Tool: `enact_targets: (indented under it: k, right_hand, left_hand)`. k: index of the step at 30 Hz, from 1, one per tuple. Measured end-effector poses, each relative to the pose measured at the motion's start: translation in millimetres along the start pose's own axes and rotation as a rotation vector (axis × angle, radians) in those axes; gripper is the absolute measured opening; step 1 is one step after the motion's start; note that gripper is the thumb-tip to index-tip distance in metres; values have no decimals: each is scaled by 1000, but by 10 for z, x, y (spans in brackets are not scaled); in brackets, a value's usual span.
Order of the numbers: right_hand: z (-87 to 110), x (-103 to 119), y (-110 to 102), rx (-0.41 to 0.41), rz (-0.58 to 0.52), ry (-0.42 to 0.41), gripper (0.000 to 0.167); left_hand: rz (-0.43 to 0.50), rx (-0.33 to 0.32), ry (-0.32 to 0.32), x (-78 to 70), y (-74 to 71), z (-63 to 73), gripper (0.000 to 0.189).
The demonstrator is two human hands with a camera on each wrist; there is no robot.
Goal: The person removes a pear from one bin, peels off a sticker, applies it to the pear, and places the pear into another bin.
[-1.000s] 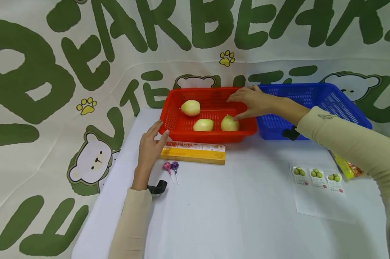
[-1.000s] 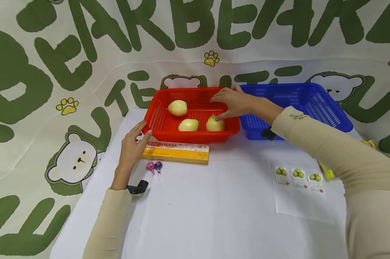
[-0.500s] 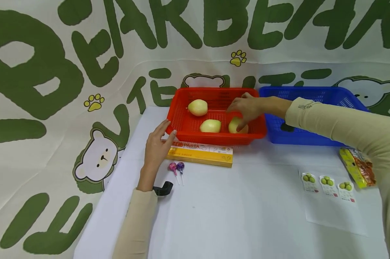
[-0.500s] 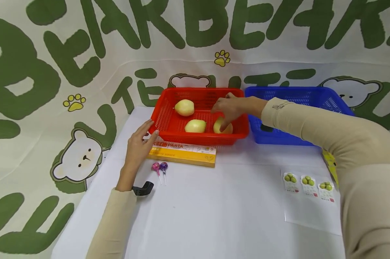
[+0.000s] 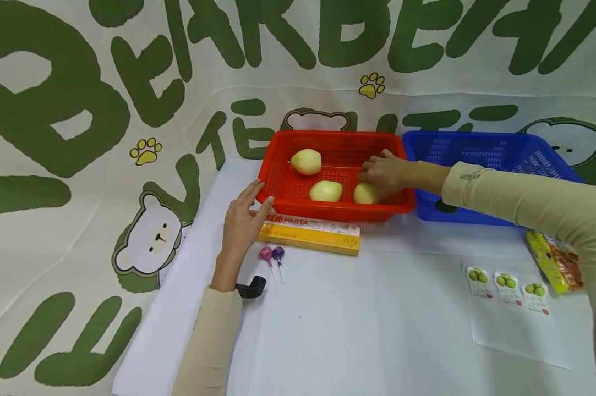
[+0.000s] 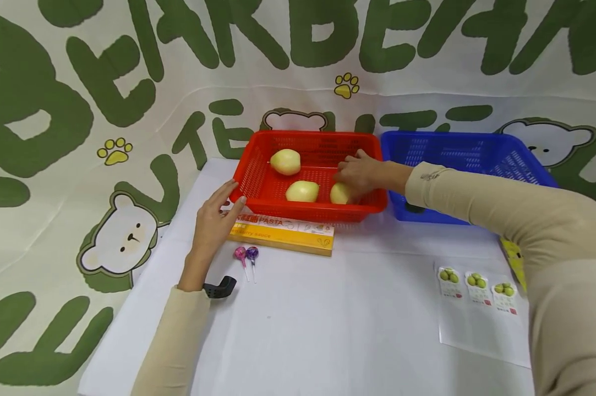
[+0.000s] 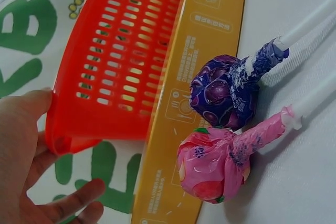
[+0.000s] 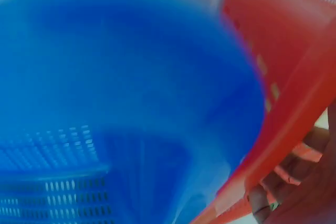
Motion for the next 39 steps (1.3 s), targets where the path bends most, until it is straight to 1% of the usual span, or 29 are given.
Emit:
enact_targets:
  k: [2,6,10,13,15,20,25,28,32,36,39]
  right_hand:
    - [27,14,4,7,-9,43,66]
    - [81,27,32,56,-35,119,67]
    - [164,28,55,57,-60,140,62]
    - [246,17,47,15,-69,147,56]
    - [311,1,9,-30,-82,163,58]
    - [493,-48,-195,-159,-120,203,72]
    - [724,-36,-414,-266,-158,233,74]
    - [899,5,-505,-318,-202,239,73]
    - [1128,92,-575,-366,-242,227,74]
    - [1343,201,-597,-412,-250,228,76]
    - [1491,306,-571,-446,-253,222,77]
  left_hand:
    - [7,-3,7,-28,7,-1,58]
    - [18,-2,22,-73,51,-5,58]
    - [19,6,27,-106,118,-3,58]
    - [14,17,31,-128,164,-2,58]
    - [13,23,34,-142,180,-1,58]
    - [23,20,43,-146,156,15,57]
    - [29,4,41,-101,105,42,57]
    - [37,3,30,-55,91,52,58]
    - [36,-11,15,3,60,63,59]
    - [59,-26,14,27,51,48,59]
    - [77,-30,12,30,65,44,59]
Point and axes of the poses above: each hand's wrist, its own z-axis away from the middle knuckle, its own y-axis out of the palm, x = y × z, the point moved 3 cm from there along -z, towards the middle knuckle, and after that the axes turned 11 degrees about z, right-handed, at the moved point
